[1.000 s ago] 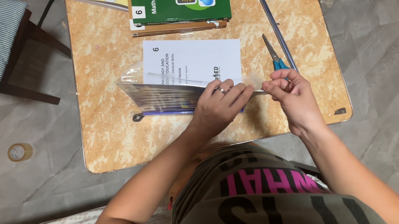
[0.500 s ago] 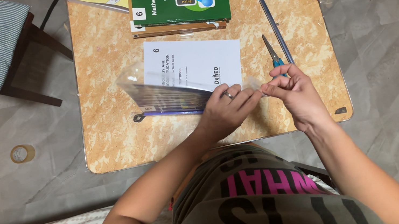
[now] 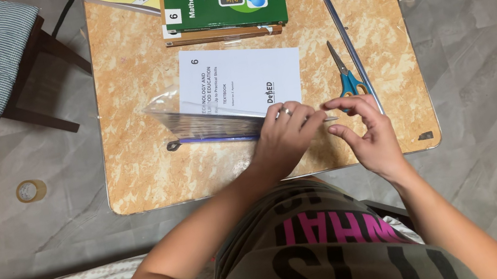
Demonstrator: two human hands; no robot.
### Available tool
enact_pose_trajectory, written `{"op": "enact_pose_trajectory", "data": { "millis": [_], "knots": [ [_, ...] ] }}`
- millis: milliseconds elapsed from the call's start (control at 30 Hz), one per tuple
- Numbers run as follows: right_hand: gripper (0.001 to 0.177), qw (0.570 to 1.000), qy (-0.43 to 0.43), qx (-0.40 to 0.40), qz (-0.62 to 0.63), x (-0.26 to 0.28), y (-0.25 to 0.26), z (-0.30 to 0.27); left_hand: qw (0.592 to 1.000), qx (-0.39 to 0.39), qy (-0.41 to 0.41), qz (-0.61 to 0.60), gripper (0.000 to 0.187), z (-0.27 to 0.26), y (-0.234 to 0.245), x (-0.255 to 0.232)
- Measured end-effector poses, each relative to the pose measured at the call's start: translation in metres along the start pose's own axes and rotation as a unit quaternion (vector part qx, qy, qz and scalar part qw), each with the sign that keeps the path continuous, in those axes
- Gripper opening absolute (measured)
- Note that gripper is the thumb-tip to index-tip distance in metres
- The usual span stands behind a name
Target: The person covers two textbooks with clear plastic book covers. They slide each book into a cover, smooth the plastic over the pages, and fold the cover edges over the book. The person handles a blue-covered book and a yellow-covered book, using scissors and a ruler on the table.
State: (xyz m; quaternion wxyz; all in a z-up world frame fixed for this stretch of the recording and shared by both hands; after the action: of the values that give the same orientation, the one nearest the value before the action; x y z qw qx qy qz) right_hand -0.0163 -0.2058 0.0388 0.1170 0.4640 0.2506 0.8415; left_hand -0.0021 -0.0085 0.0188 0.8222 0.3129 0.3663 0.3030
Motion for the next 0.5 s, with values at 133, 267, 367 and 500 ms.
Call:
{"op": "enact_pose_trajectory", "data": {
  "millis": [133, 267, 367, 500],
  "knots": [
    [0.036, 0.996, -0.038, -0.01, 0.074, -0.023, -0.013, -0.006, 0.999, 0.024, 0.035, 0.021, 0.036, 0.004, 0.0, -0.007],
    [0.025, 0.988, -0.069, -0.045, 0.131, -0.052, -0.028, -0.014, 0.998, 0.034, 0.044, 0.016, 0.025, 0.007, -0.002, -0.01],
    [0.02, 0.993, -0.059, -0.048, 0.093, -0.064, -0.036, -0.023, 0.999, 0.022, 0.048, 0.008, 0.018, 0.007, -0.004, -0.009],
    [0.017, 0.988, -0.037, -0.083, 0.128, -0.069, -0.051, -0.024, 0.999, 0.017, 0.041, 0.011, 0.022, 0.005, -0.008, -0.009]
  ]
}}
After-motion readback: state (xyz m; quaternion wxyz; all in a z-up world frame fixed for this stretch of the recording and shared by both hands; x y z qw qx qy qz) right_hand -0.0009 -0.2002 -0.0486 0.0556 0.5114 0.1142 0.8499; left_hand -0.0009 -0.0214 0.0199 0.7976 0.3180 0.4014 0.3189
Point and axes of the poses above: each hand's wrist, its own z-axis towards the middle knuckle, its own y-axis out of the back of the hand, x = y × z, the point moved 1 cm from there along z, towards the middle knuckle, and after that the axes turned 15 degrees about y, right-handed, at the moved point
